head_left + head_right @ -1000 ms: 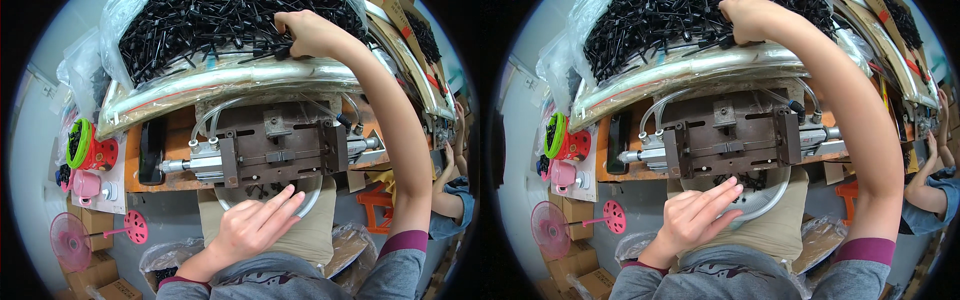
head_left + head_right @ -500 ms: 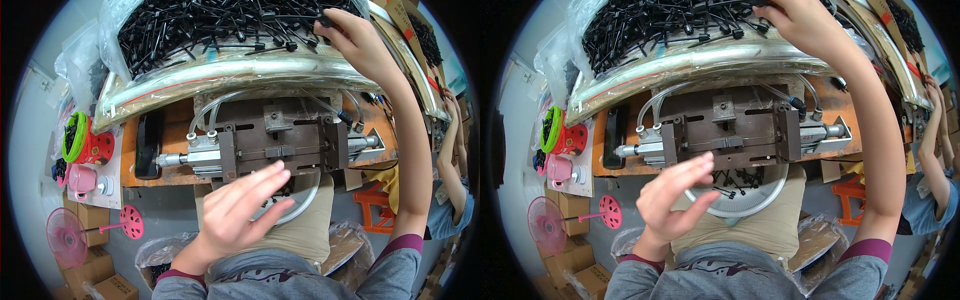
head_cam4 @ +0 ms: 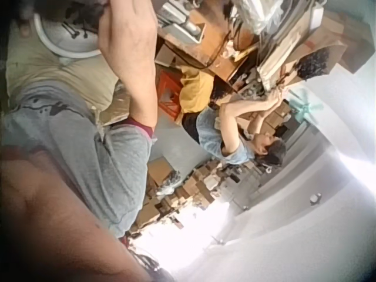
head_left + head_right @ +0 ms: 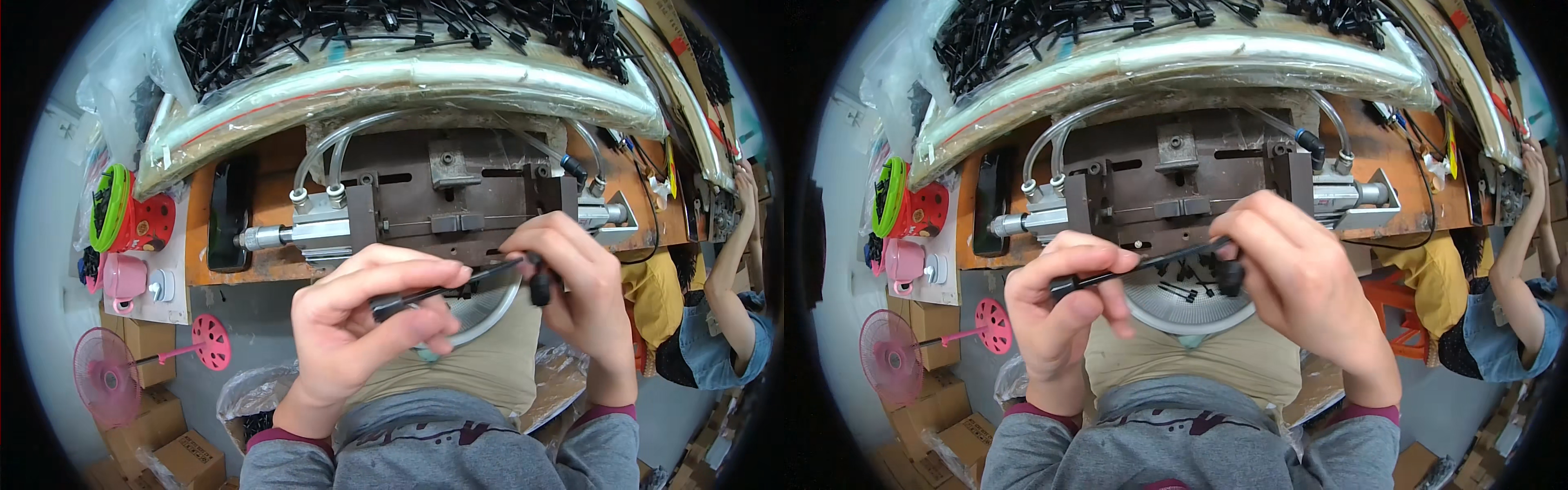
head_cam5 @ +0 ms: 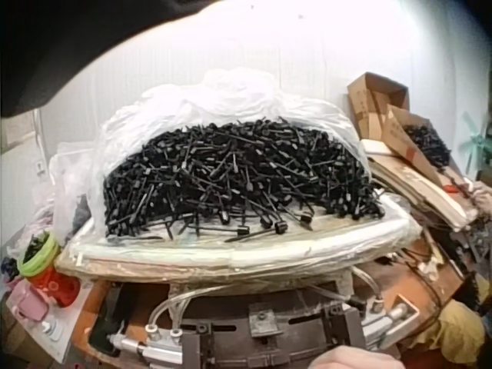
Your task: Assembling wire connectors by manually placing components into a pneumatic press machine.
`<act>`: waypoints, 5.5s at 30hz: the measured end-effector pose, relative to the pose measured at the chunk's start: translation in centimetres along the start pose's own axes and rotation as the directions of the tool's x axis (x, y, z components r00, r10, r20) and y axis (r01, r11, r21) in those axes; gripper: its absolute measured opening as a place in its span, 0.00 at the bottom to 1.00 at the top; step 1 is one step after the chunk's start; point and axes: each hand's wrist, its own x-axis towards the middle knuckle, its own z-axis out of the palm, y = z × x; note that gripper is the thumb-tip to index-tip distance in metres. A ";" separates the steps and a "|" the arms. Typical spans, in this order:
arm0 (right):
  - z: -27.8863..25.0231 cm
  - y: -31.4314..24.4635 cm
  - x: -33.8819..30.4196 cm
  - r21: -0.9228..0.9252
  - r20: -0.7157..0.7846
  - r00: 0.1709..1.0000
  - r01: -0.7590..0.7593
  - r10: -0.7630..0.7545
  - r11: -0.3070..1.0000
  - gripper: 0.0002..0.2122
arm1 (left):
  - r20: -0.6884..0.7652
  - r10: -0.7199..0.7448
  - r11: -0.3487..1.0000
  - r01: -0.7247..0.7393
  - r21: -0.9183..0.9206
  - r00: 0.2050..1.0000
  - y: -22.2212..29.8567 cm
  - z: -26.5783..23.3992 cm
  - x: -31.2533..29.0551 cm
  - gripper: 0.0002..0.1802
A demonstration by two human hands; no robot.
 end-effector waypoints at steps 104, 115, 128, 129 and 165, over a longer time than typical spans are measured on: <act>6.8 -1.3 -0.8 -0.467 -0.052 0.999 -0.021 -0.004 0.884 0.10 | 0.386 0.141 0.789 -0.339 0.513 0.912 -3.6 -1.2 -3.7 0.11; 8.4 -0.5 -2.1 -0.367 -0.186 0.981 -0.015 -0.058 0.930 0.11 | -0.109 0.678 0.313 -0.420 -0.852 0.727 -1.6 9.3 -1.7 0.15; 11.0 -1.8 -8.5 -0.163 0.039 0.997 0.069 -0.063 0.984 0.12 | 0.491 0.561 0.496 0.205 -0.844 0.666 1.5 5.6 -3.5 0.14; 11.4 -1.6 -8.7 -0.157 0.080 0.994 0.088 -0.076 0.984 0.13 | 0.475 0.517 0.473 0.225 -0.852 0.712 2.1 5.9 -4.0 0.15; 4.5 -2.6 -9.2 0.243 -0.398 0.916 0.062 0.041 0.968 0.05 | 0.323 -0.191 0.213 -0.282 0.936 0.927 -16.1 -3.2 -14.4 0.25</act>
